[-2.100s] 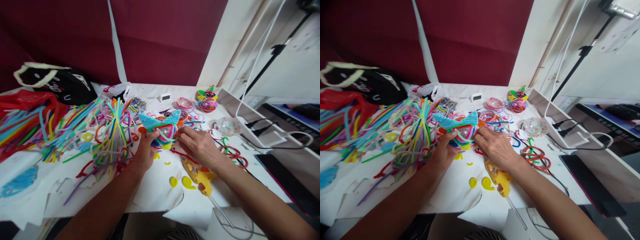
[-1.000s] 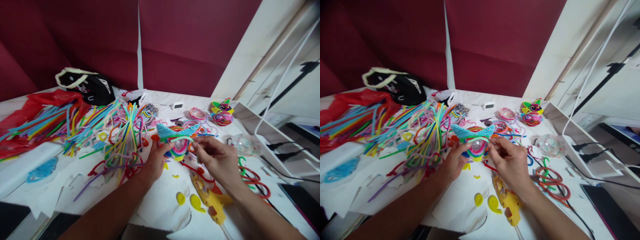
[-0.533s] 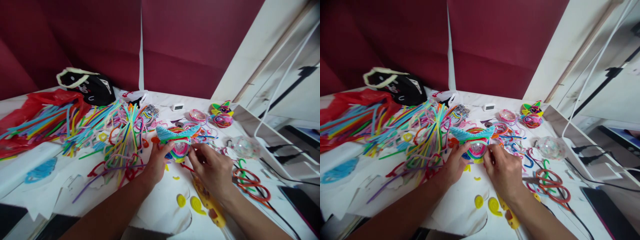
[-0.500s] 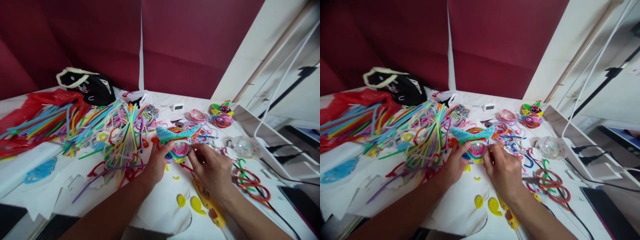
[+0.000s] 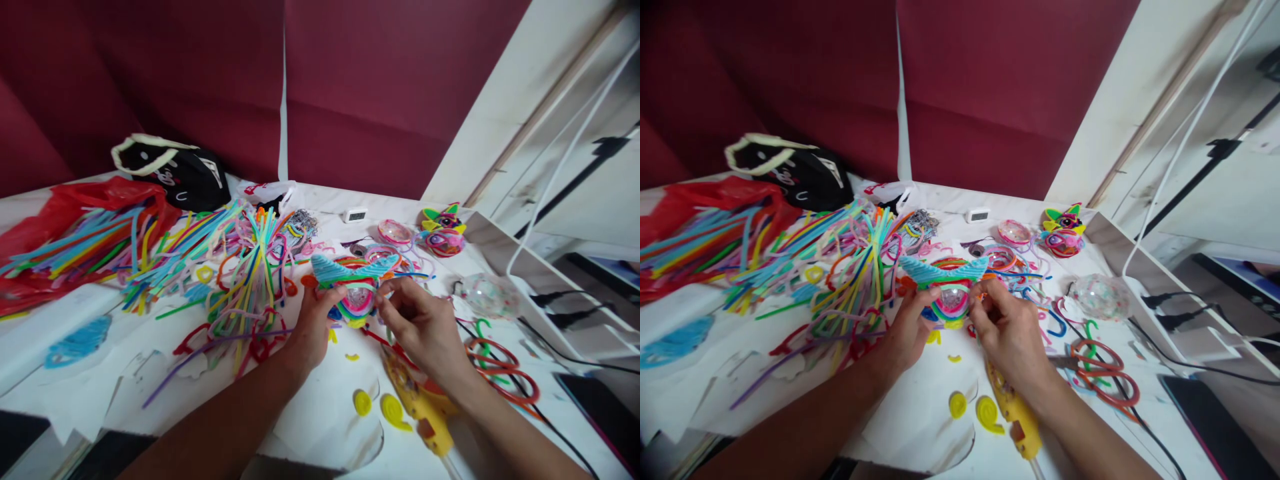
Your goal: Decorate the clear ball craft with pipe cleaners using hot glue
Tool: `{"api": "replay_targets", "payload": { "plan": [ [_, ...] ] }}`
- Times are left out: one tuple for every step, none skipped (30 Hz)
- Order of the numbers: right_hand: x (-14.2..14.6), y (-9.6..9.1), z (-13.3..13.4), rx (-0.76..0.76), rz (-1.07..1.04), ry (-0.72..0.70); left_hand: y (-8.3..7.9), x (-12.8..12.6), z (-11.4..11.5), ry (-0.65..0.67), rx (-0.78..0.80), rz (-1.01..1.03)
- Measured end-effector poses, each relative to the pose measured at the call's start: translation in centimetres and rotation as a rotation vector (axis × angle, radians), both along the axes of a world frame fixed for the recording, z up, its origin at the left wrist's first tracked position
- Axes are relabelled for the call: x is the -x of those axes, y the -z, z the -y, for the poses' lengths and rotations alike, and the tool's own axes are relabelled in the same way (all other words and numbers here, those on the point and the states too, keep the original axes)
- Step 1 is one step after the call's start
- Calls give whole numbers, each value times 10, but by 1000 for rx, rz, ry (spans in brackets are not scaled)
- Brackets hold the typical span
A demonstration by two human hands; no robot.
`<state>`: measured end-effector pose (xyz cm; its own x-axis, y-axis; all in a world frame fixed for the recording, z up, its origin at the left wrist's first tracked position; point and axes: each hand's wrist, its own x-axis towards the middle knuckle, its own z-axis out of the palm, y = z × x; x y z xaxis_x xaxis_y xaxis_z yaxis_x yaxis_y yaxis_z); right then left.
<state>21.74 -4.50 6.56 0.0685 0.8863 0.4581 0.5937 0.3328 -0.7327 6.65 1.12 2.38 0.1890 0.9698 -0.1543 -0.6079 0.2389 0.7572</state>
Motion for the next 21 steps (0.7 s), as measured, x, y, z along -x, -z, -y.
{"api": "replay_targets", "payload": {
  "plan": [
    [-2,-1,-1,50,-62,-26,1,0,0,2,8,-6],
    [-3,-2,-2,97,-123,-47,1,1,0,5,21,-14],
    [-5,-3,-3,137,-180,-64,1,0,0,9,36,-20],
    [-6,-5,-4,171,-232,-81,0,0,0,13,47,-20],
    [-8,-8,-4,201,-273,-99,-1,0,0,14,47,-10],
    [-9,-10,-5,230,-304,-118,-3,-1,0,22,40,6],
    [-11,-13,-5,259,-326,-135,-5,-1,0,33,30,28],
    [-13,-15,-6,289,-343,-148,-7,-2,1,45,19,50],
    [-14,-17,-6,321,-357,-157,-9,-2,2,54,10,72],
    [-15,-19,-7,351,-371,-159,-11,-2,2,64,2,90],
    [-16,-20,-7,375,-383,-158,-12,-2,3,73,-2,103],
    [-16,-21,-7,393,-394,-155,-13,-2,4,82,-4,113],
    [-17,-22,-7,404,-401,-152,-13,-1,4,90,-5,122],
    [-16,-22,-7,410,-403,-147,-13,-1,4,97,-6,131],
    [-16,-22,-7,410,-402,-140,-13,-1,4,103,-7,141],
    [-15,-23,-7,406,-400,-130,-12,-1,4,105,-6,148],
    [-15,-23,-7,402,-395,-120,-12,-1,4,103,-8,152],
    [-14,-24,-7,397,-391,-108,-11,-1,3,102,-13,154],
    [-13,-24,-6,391,-388,-97,-10,-1,3,103,-17,155],
    [-12,-24,-6,385,-385,-86,-10,-1,2,105,-21,156],
    [-12,-24,-6,379,-382,-77,-9,-2,2,106,-23,158]
  ]
}}
